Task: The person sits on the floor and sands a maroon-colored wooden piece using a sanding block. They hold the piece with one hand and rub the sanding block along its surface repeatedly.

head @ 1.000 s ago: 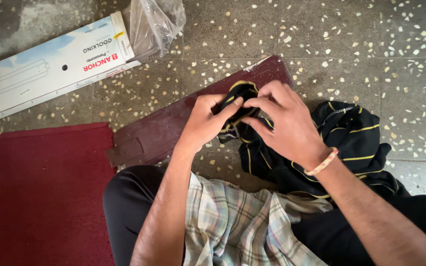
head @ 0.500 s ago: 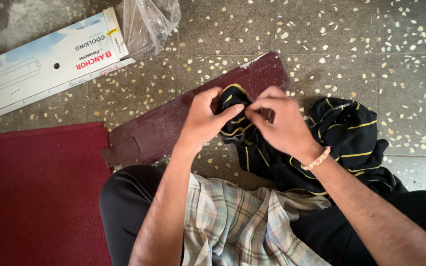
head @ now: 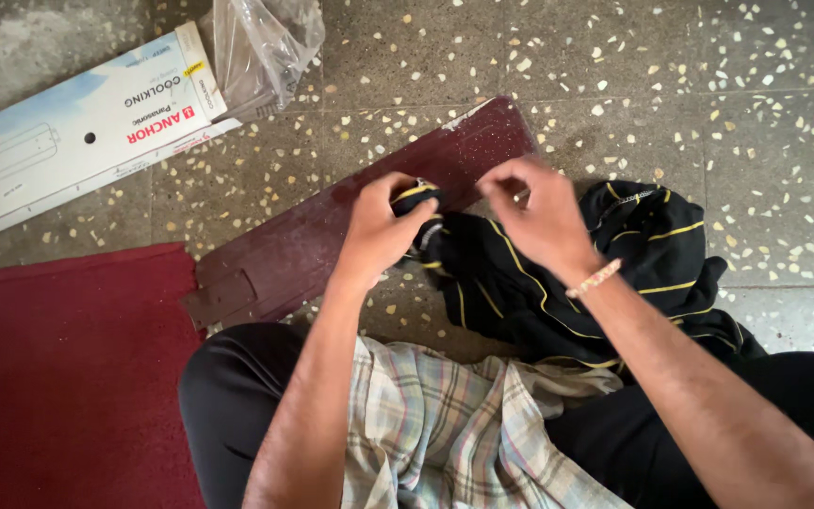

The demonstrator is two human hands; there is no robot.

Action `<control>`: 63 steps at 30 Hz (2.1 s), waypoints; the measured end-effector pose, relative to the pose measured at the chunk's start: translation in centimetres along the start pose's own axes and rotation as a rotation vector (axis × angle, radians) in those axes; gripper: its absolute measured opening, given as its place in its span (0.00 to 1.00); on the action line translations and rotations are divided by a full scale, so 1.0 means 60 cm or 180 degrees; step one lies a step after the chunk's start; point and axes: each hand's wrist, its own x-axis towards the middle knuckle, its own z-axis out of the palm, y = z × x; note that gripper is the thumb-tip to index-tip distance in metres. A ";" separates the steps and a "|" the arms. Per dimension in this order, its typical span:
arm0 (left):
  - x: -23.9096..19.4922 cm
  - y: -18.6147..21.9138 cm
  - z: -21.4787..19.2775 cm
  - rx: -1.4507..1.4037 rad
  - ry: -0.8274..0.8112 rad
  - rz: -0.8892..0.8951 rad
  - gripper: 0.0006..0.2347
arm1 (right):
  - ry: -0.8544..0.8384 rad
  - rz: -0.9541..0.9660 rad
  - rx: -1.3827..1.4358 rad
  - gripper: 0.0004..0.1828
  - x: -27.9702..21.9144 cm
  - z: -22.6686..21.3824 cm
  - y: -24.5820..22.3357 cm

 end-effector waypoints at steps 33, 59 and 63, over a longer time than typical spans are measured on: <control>0.055 -0.039 0.103 0.2688 0.0338 0.1629 0.08 | -0.0409 -0.0710 -0.1929 0.43 0.003 -0.013 0.079; 0.111 -0.034 0.092 0.1633 0.0740 0.0808 0.07 | -0.0646 -0.0559 -0.2025 0.48 0.005 -0.013 0.080; 0.132 -0.037 0.090 0.1783 0.0837 0.0952 0.07 | -0.0631 -0.0573 -0.1999 0.48 0.006 -0.016 0.074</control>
